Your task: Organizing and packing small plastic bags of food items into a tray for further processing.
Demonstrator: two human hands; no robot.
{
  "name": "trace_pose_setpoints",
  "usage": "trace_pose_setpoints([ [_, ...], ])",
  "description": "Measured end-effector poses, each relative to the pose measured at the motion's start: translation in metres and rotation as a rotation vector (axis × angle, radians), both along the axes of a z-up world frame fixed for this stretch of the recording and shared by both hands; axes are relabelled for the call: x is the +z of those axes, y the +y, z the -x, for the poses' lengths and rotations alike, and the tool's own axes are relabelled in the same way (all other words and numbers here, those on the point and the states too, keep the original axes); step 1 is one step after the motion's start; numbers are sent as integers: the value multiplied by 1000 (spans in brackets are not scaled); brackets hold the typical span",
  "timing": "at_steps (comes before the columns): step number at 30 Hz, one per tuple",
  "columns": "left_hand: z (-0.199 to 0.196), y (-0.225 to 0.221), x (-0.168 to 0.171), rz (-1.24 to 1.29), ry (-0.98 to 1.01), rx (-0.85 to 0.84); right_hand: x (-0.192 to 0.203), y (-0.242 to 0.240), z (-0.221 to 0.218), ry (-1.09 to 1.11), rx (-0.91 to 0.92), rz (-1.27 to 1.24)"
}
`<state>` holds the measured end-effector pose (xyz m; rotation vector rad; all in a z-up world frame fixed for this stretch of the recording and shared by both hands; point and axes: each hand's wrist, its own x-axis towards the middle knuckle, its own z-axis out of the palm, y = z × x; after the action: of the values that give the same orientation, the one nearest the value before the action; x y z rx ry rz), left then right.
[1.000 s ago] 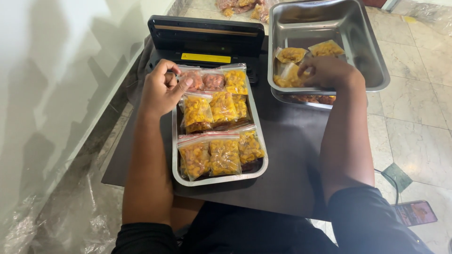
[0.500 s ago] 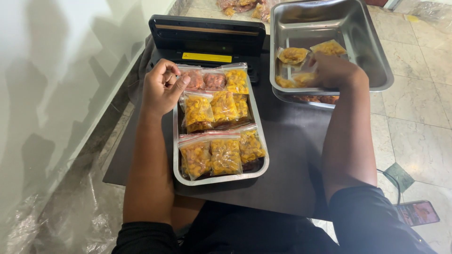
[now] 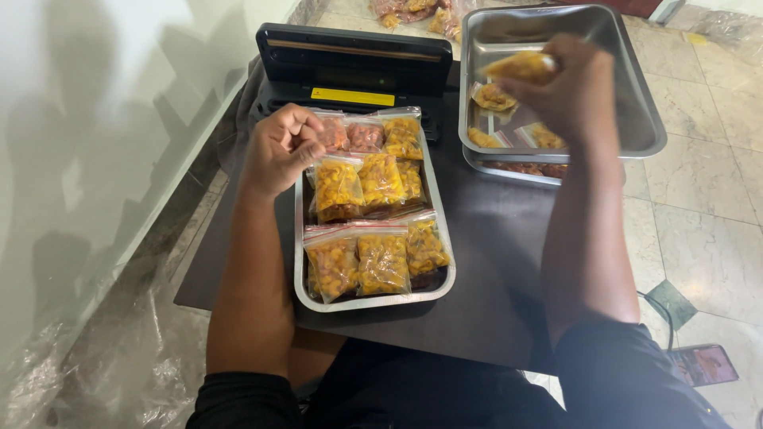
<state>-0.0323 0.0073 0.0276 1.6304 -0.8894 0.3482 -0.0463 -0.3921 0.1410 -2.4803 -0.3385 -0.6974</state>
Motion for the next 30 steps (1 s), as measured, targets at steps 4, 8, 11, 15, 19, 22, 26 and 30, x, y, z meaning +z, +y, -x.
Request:
trace_pose_setpoints([
  [4, 3, -5, 5, -2, -6, -184, -2, 77, 25, 61, 448, -96],
  [8, 7, -20, 5, 26, 118, -147, -56, 128, 25, 100, 630, -287],
  [11, 21, -27, 25, -61, 206, -99, -79, 147, 20, 164, 754, -546],
  [15, 21, -23, 18, -6, 271, -55, -93, 151, 16, 98, 669, -565],
  [19, 18, -23, 15, 82, 263, -80, -94, 150, 19, 225, 731, -509],
  [22, 19, -26, 19, 102, 331, -182, -88, 141, 14, 238, 704, -384],
  [26, 12, -30, 9, 23, 285, -228, -64, 133, 34, 315, 734, -277],
  [30, 12, -24, 12, 185, 193, -265, -47, 142, 53, 345, 867, -122],
])
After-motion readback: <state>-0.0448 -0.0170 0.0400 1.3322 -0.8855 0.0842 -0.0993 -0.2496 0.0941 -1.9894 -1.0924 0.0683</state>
